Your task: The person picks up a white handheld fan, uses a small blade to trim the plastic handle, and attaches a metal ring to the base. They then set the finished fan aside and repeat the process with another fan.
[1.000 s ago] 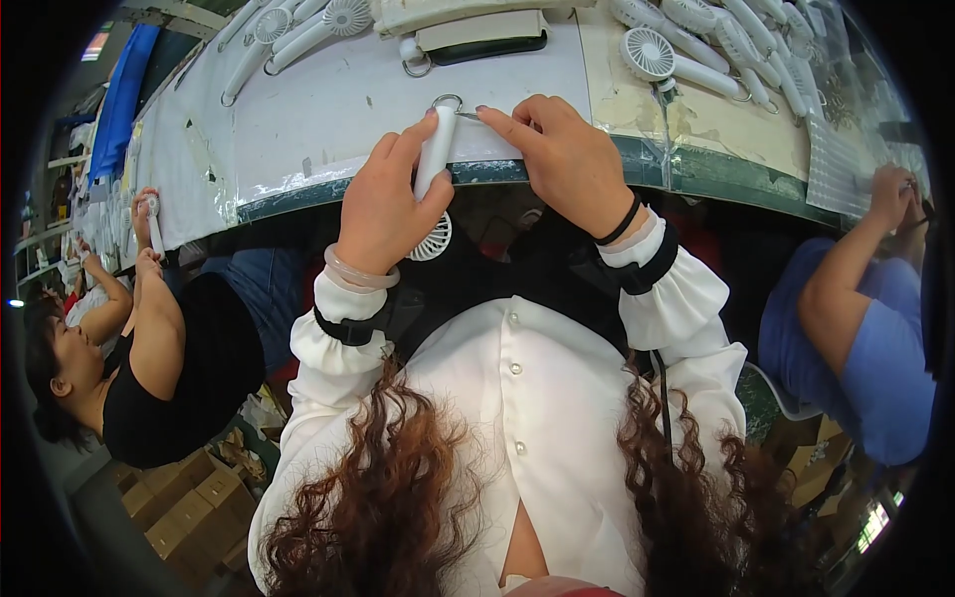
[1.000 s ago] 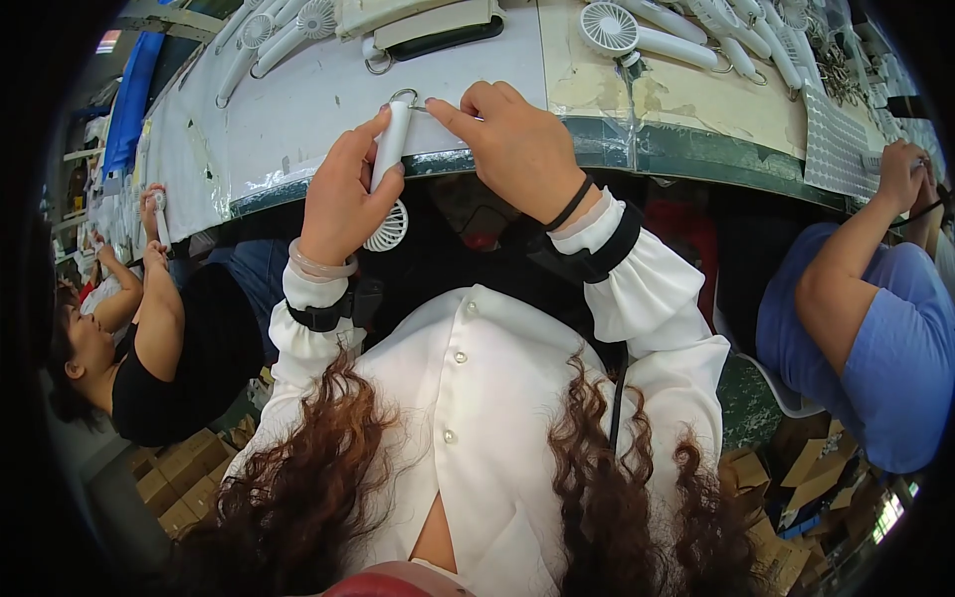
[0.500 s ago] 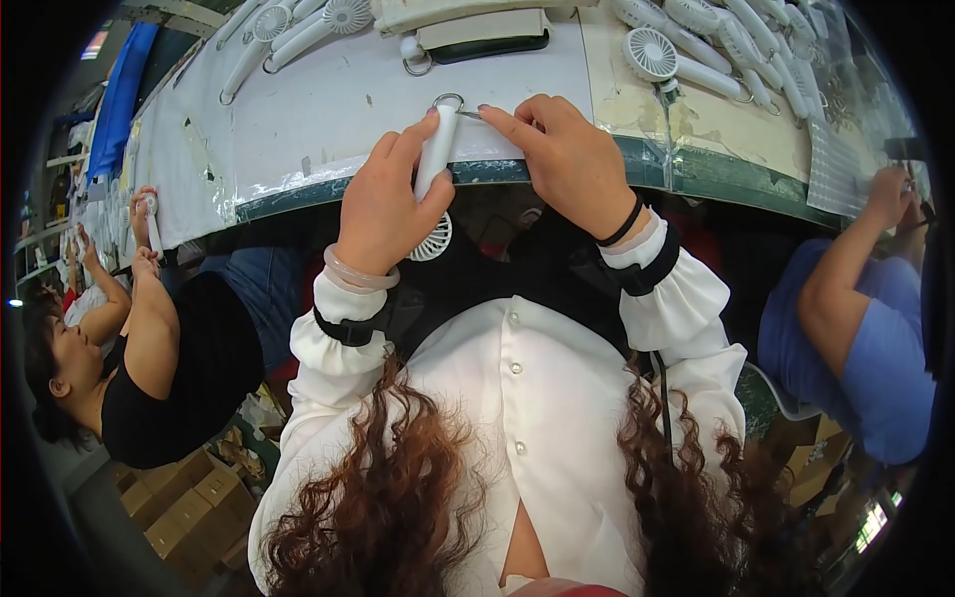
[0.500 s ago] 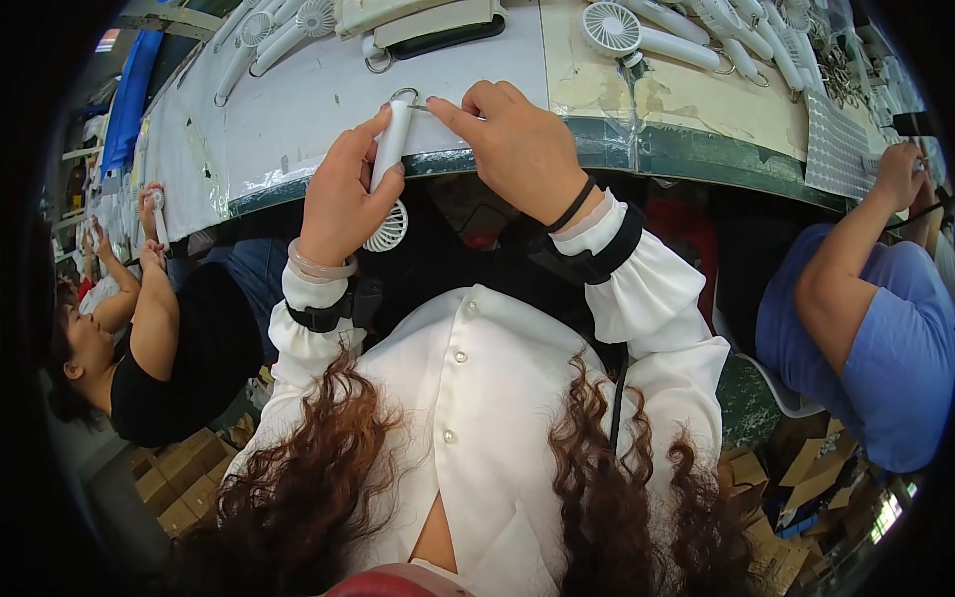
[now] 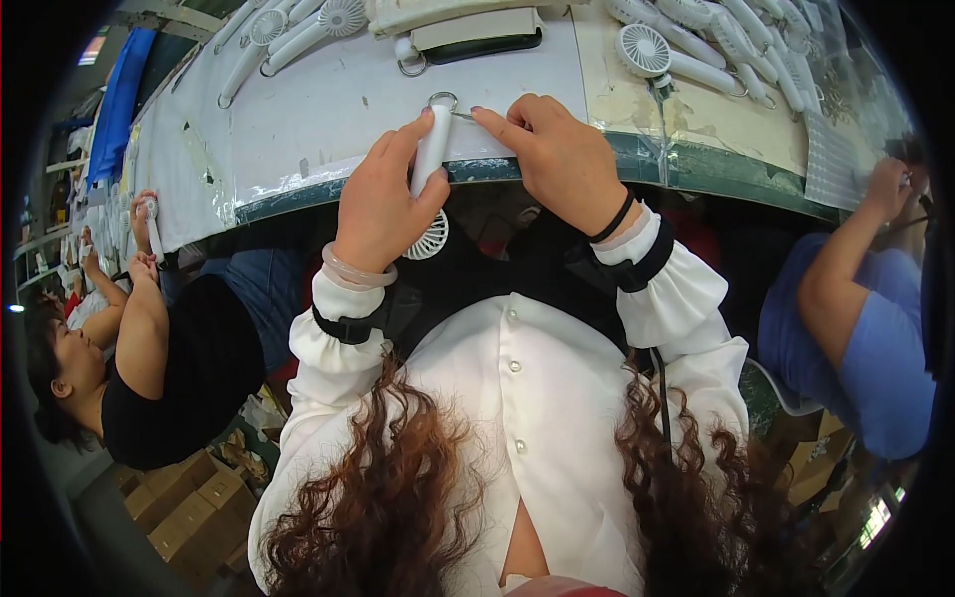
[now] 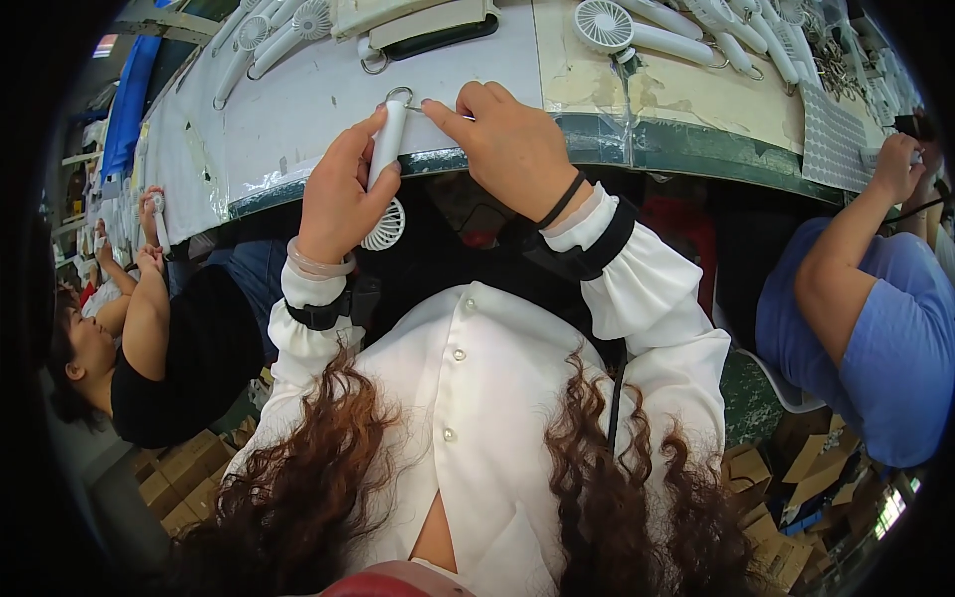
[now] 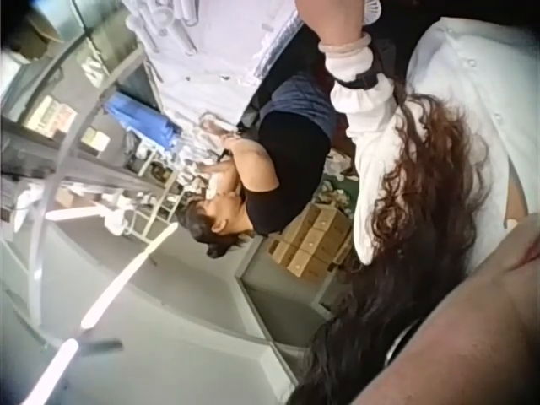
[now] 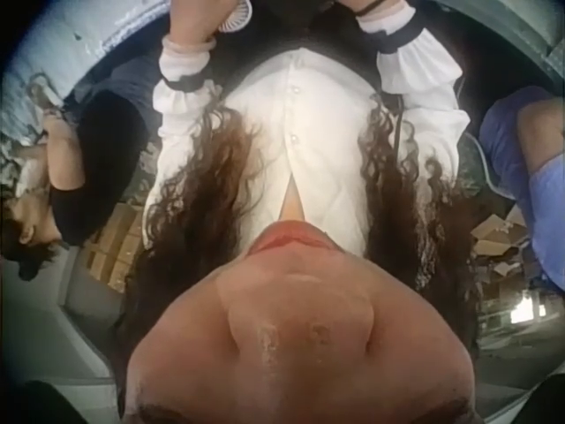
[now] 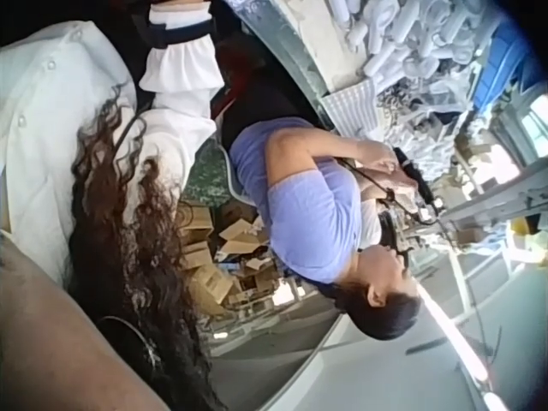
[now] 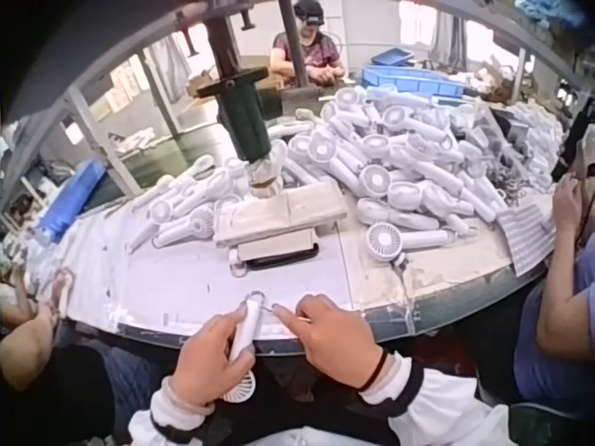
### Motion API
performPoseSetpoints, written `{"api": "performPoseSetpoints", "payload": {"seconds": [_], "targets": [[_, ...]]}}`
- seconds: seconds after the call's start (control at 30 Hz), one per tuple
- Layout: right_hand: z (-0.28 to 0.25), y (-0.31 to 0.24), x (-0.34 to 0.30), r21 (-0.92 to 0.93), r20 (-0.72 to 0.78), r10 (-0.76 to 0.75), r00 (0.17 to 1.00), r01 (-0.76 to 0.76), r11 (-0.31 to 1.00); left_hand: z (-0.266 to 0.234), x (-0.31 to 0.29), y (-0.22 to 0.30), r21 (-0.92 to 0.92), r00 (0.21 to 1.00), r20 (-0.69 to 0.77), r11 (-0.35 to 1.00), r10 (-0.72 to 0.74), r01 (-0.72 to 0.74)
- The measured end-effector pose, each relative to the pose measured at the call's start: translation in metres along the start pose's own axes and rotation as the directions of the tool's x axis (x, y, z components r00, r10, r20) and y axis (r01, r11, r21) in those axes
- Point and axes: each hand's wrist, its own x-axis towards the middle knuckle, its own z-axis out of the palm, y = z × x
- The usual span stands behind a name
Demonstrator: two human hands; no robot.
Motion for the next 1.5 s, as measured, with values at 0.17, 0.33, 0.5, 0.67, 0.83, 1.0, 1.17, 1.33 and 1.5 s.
{"api": "performPoseSetpoints", "payload": {"seconds": [0.17, 0.33, 0.5, 0.67, 0.83, 1.0, 1.17, 1.33, 1.5], "targets": [[0.001, -0.002, -0.001, -0.053, -0.031, -0.031, 0.999, 0.029, 0.998, 0.000, 0.000, 0.000, -0.002, 1.000, -0.009, 1.000, 0.009, -0.009], [0.007, -0.002, -0.003, -0.133, -0.092, -0.066, 0.994, 0.054, 0.990, -0.002, 0.001, -0.001, -0.024, 1.000, 0.012, 0.999, -0.029, 0.029], [0.005, 0.001, 0.000, -0.045, -0.171, 0.053, 0.984, -0.061, 0.997, -0.010, 0.002, -0.008, -0.259, 0.982, 0.131, 0.952, -0.136, 0.166], [-0.002, 0.004, 0.006, 0.400, -0.088, 0.216, 0.972, -0.164, 0.902, -0.008, -0.004, -0.013, -0.449, 0.984, 0.156, 0.881, -0.087, 0.150], [-0.001, -0.001, 0.013, 0.665, 0.092, 0.300, 0.949, -0.283, 0.691, -0.009, -0.009, -0.009, -0.511, 0.990, 0.140, 0.854, -0.031, 0.099], [-0.007, -0.002, 0.021, 0.646, 0.271, 0.292, 0.917, -0.398, 0.651, -0.015, -0.012, 0.000, -0.492, 0.985, 0.172, 0.865, -0.019, 0.102], [-0.005, -0.001, 0.020, 0.656, 0.243, 0.233, 0.942, -0.336, 0.676, -0.016, -0.013, 0.001, -0.498, 0.985, 0.175, 0.863, 0.003, 0.086], [0.002, 0.004, 0.016, 0.668, 0.157, 0.190, 0.969, -0.246, 0.702, -0.015, -0.013, -0.004, -0.527, 0.981, 0.193, 0.845, 0.014, 0.092], [-0.003, 0.004, 0.015, 0.653, 0.223, 0.212, 0.951, -0.307, 0.692, -0.014, -0.014, -0.003, -0.550, 0.972, 0.233, 0.823, -0.010, 0.140]]}}
